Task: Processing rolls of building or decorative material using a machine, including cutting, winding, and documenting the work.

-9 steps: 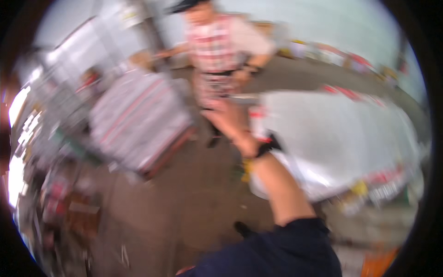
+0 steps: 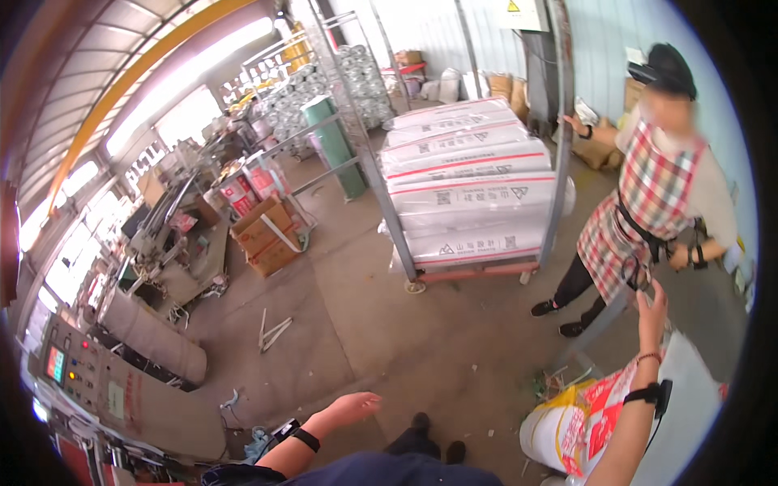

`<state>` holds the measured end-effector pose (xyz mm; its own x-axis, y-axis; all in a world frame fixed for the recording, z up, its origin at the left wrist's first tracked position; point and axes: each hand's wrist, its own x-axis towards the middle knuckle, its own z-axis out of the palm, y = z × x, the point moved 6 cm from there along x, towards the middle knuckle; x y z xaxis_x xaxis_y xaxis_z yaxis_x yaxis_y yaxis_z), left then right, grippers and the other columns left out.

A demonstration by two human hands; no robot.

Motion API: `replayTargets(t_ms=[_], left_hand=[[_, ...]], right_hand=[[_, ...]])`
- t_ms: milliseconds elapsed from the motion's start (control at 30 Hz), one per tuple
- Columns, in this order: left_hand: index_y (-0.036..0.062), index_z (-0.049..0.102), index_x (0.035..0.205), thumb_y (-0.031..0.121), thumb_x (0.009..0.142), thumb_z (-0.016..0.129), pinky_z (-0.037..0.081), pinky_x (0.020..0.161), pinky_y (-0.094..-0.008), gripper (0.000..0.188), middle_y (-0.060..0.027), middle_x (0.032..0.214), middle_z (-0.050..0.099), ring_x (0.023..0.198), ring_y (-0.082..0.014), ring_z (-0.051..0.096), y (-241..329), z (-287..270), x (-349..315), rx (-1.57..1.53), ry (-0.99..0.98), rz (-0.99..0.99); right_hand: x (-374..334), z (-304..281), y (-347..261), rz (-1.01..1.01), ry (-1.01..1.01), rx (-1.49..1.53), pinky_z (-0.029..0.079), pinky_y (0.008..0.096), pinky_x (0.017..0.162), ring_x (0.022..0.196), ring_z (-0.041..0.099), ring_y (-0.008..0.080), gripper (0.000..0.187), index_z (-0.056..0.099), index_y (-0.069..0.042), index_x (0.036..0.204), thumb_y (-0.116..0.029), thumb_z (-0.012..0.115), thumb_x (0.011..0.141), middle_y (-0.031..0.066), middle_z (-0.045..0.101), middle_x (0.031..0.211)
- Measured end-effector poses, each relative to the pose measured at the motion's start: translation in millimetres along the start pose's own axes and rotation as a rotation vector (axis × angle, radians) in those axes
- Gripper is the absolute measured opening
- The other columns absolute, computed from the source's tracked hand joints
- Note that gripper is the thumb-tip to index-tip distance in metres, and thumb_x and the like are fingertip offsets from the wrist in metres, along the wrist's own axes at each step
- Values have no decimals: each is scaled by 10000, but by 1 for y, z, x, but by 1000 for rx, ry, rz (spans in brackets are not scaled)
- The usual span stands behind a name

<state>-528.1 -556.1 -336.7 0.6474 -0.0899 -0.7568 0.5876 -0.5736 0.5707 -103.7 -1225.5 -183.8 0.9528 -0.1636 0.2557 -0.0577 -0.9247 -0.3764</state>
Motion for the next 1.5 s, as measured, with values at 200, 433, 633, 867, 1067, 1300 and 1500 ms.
replayTargets(t_ms=[200, 433, 633, 867, 1067, 1300, 1500], left_hand=[[121, 632, 1354, 439, 998, 577, 505, 1001, -411, 481, -153, 1251, 705, 1179, -337, 653, -74, -313, 309, 193, 105, 157], [172, 742, 1198, 553, 970, 579, 522, 970, -393, 473, -102, 1165, 743, 1120, -309, 682, -160, -448, 331, -7, 324, -9], [150, 781, 917, 627, 909, 614, 553, 809, -418, 506, -103, 886, 748, 892, -302, 712, -273, -636, 362, -31, 477, -224], [72, 716, 957, 353, 887, 658, 553, 814, -430, 295, -119, 946, 728, 897, -335, 693, -358, -907, 373, -130, 828, -93], [55, 739, 924, 404, 921, 686, 550, 788, -415, 352, -125, 926, 722, 881, -319, 696, -376, -1127, 460, -346, 804, -57], [68, 753, 950, 407, 930, 693, 548, 789, -410, 345, -138, 914, 716, 884, -333, 695, -431, -1398, 627, -349, 867, -91], [36, 744, 905, 280, 916, 736, 537, 764, -376, 245, -128, 886, 707, 837, -299, 694, -448, -1661, 623, -418, 1182, -82]], right_hand=[[213, 259, -170, -62, 376, 213, 460, 404, 1026, 1168, 609, 299, 368, 663, -26, 1246, -294, 645, 994, 149, 673, 1224], [162, 479, -427, -43, -129, 634, 507, 334, 754, 778, 601, 159, 159, 664, -41, 967, -198, 643, 985, 42, 648, 835], [53, 719, -827, -402, -983, 543, 540, 372, 791, 845, 694, 247, 273, 747, -81, 867, -351, 731, 901, 92, 716, 880], [62, 830, -1240, -1107, -1162, 473, 537, 371, 792, 896, 688, 258, 361, 770, -111, 832, -403, 616, 978, 58, 718, 955], [138, 970, -1428, -1114, -1326, 345, 540, 380, 818, 939, 689, 274, 334, 764, -118, 948, -411, 606, 976, 82, 717, 980], [257, 1219, -1603, -1003, -1417, 306, 533, 375, 833, 920, 707, 255, 373, 780, -126, 936, -471, 638, 954, 85, 742, 922], [387, 1291, -1891, -1103, -1391, 395, 528, 402, 742, 828, 693, 273, 352, 759, -128, 941, -455, 628, 955, 90, 729, 861]])
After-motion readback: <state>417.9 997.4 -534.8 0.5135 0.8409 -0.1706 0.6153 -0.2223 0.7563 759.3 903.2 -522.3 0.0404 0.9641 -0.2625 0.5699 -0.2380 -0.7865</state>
